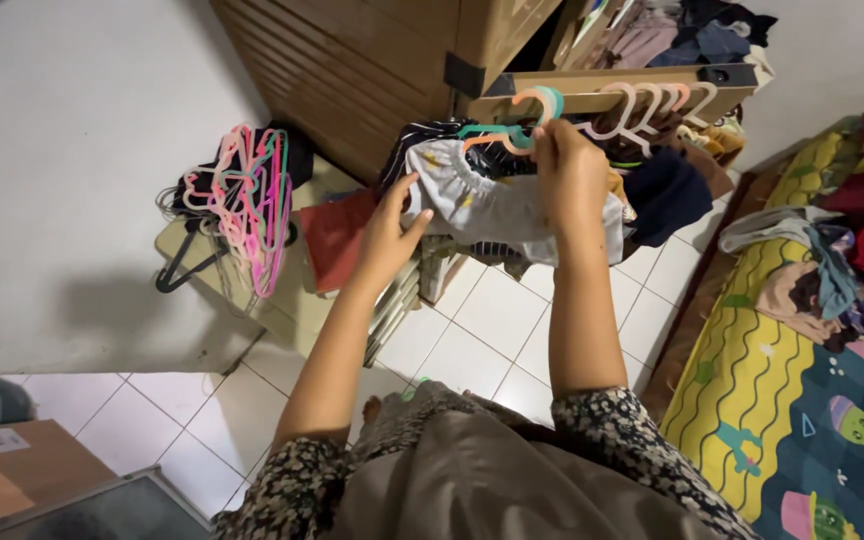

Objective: Hanging children's clothes on hangers and placing them inside a wardrobe.

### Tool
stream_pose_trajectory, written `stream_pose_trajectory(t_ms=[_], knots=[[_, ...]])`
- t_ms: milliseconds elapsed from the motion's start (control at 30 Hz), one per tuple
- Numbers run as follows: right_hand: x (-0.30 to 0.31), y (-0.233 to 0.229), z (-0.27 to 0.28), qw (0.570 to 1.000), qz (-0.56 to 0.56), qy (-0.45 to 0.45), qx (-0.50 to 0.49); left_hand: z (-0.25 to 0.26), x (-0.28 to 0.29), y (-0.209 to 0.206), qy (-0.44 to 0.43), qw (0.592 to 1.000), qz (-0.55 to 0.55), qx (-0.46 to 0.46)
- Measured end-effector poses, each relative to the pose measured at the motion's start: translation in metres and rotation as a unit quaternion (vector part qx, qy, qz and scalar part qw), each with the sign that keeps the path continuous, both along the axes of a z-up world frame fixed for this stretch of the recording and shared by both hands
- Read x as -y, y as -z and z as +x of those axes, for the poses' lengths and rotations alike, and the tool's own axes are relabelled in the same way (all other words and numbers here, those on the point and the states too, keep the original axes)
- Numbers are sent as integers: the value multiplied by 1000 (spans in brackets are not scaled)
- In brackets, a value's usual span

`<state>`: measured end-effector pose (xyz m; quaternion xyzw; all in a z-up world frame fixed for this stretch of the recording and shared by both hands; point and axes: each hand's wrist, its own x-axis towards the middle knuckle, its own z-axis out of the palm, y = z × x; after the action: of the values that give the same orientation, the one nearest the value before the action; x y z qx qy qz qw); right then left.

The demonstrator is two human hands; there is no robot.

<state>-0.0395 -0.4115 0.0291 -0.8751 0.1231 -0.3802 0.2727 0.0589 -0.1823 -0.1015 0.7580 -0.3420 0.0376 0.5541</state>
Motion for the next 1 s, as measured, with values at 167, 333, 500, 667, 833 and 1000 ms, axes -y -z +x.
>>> stream_pose_trajectory(t_ms=[167,333,500,667,833,1000], knots=[[10,5,14,994,-81,69,-6,14,20,24,-15,1000,10,16],[11,1,14,988,-120,97,-12,18,28,51,-14,1000,21,-6],[19,0,17,974,-179,128,-50,10,28,54,-4,1000,19,-18],[19,-8,16,980,-156,118,-37,13,39,69,-3,999,20,-27],[30,-11,13,984,-136,111,-36,8,43,62,-6,1000,10,9],[38,-9,8,974,-183,124,-42,0,41,50,3,1000,19,-6]])
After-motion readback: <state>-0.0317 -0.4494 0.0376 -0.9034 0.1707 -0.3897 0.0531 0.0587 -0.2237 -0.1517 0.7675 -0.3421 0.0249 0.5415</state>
